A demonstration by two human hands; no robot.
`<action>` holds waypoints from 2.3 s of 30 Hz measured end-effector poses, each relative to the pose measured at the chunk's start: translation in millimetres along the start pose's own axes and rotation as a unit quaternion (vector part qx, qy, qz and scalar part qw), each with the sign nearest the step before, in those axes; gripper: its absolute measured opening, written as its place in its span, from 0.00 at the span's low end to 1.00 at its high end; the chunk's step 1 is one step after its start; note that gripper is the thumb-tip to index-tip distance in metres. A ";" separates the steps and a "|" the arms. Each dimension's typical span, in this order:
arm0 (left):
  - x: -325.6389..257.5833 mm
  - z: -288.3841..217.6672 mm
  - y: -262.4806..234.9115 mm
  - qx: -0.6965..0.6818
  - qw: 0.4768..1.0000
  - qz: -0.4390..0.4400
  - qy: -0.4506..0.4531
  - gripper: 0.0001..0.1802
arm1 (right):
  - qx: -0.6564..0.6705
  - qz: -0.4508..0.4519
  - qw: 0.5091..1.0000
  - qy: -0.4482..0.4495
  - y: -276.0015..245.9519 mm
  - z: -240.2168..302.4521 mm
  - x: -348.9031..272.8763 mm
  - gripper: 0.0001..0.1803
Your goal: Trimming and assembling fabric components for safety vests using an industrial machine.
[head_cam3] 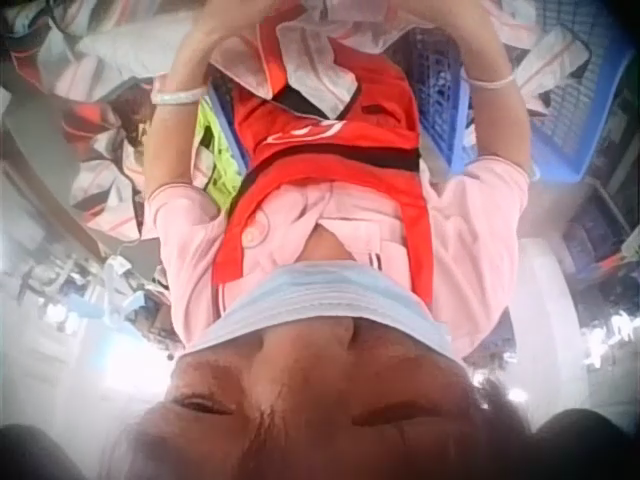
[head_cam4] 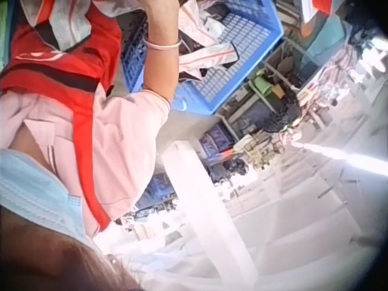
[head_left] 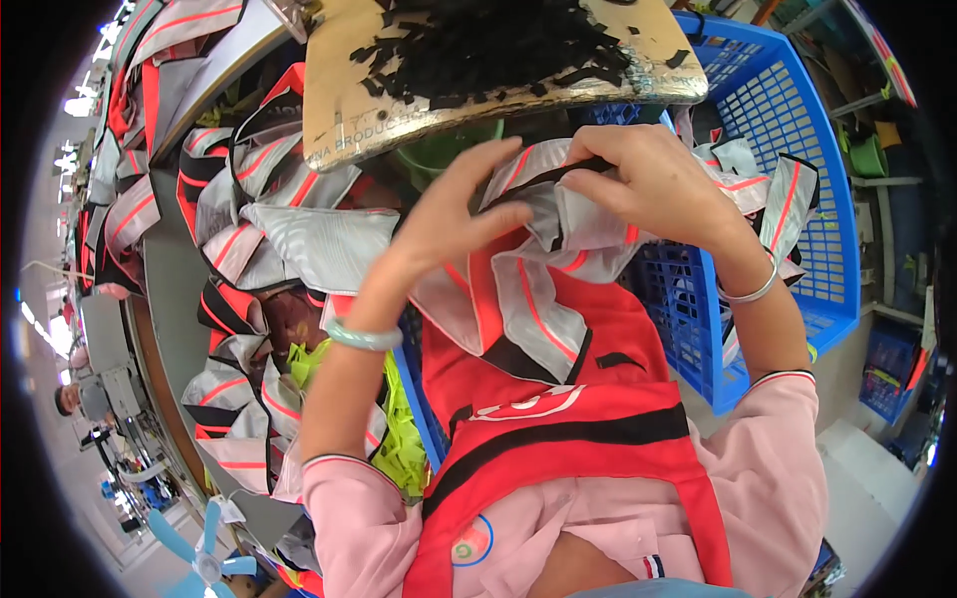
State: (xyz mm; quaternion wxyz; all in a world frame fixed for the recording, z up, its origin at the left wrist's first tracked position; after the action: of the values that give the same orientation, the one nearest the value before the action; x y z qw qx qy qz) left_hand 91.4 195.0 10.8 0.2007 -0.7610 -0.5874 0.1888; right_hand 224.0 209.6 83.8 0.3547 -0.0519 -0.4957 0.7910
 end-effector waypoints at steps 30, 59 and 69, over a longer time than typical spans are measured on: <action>100.4 -23.3 -117.1 0.005 0.965 0.142 -0.219 0.29 | 0.168 -0.092 0.979 0.072 -28.0 -76.5 91.1 0.30; 74.7 -16.9 -75.8 0.166 0.951 0.244 -0.090 0.23 | 0.163 0.066 0.975 -0.134 -24.2 35.7 35.5 0.18; 52.3 -43.4 32.5 0.066 0.915 0.375 -0.133 0.17 | -0.206 0.126 0.953 -0.185 59.1 68.4 36.4 0.10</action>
State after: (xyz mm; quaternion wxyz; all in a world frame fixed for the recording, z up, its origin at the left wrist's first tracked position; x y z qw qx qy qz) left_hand 153.2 234.7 27.8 0.0854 -0.8782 -0.2666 0.3878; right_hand 137.1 165.6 79.5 0.1364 -0.0386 -0.6941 0.7058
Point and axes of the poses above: each hand's wrist, its own x-axis towards the middle knuckle, its own y-axis out of the palm, z = x × y, the point moved 10 cm from there along x, towards the middle knuckle, and after that the axes turned 14 degrees about -y, right-handed, at the moved point
